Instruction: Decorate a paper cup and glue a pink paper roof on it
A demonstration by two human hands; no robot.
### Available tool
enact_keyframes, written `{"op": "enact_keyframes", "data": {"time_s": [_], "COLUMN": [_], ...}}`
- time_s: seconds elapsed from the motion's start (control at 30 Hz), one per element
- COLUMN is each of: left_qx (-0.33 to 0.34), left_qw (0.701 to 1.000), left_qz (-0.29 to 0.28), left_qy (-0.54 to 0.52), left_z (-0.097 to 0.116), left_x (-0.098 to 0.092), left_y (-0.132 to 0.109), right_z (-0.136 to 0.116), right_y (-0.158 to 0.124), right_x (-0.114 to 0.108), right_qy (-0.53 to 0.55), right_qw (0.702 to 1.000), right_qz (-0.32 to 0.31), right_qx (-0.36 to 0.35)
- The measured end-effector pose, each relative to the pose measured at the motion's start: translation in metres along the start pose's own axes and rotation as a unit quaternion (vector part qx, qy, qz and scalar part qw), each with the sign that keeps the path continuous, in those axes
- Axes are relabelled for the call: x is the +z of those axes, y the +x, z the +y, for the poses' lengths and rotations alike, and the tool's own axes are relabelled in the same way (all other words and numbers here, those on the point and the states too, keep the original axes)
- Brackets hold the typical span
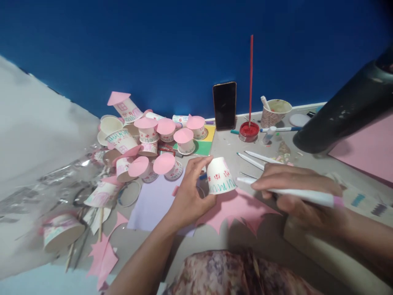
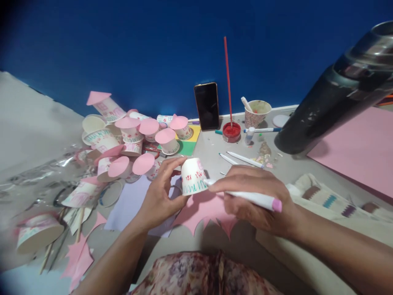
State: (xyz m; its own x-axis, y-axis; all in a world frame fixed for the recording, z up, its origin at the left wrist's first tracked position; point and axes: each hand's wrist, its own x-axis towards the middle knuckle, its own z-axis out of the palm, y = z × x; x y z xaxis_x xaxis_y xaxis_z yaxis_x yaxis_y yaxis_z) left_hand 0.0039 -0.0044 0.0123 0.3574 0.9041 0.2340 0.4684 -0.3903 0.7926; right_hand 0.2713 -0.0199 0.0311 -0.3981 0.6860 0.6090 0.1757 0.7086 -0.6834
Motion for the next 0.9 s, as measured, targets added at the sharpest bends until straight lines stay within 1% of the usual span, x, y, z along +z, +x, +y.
{"op": "enact_keyframes", "data": {"time_s": [0.07, 0.2, 0.3, 0.73, 0.8, 0.9], "left_qx": [0.001, 0.012, 0.022, 0.027, 0.029, 0.034], "left_qw": [1.000, 0.999, 0.998, 0.998, 0.998, 0.998], "left_qz": [0.008, 0.009, 0.010, 0.000, -0.004, 0.004], "left_qy": [0.021, 0.046, 0.051, 0.058, 0.056, 0.052], "left_z": [0.004, 0.008, 0.008, 0.010, 0.009, 0.007], "left_x": [0.000, 0.001, 0.002, 0.003, 0.003, 0.004], "left_y": [0.000, -0.002, -0.003, -0.004, -0.004, -0.003], "right_z": [-0.001, -0.005, -0.008, -0.011, -0.010, -0.008], "right_y": [-0.001, 0.001, 0.002, 0.004, 0.003, 0.000], "right_x": [0.003, 0.013, 0.018, 0.021, 0.020, 0.014], "right_qy": [-0.006, -0.009, 0.001, -0.009, -0.012, -0.025], "right_qw": [1.000, 1.000, 1.000, 0.998, 0.999, 0.999], "right_qz": [-0.021, -0.010, -0.021, -0.051, -0.046, -0.014], "right_qx": [-0.011, 0.009, 0.014, 0.017, 0.019, 0.030]}}
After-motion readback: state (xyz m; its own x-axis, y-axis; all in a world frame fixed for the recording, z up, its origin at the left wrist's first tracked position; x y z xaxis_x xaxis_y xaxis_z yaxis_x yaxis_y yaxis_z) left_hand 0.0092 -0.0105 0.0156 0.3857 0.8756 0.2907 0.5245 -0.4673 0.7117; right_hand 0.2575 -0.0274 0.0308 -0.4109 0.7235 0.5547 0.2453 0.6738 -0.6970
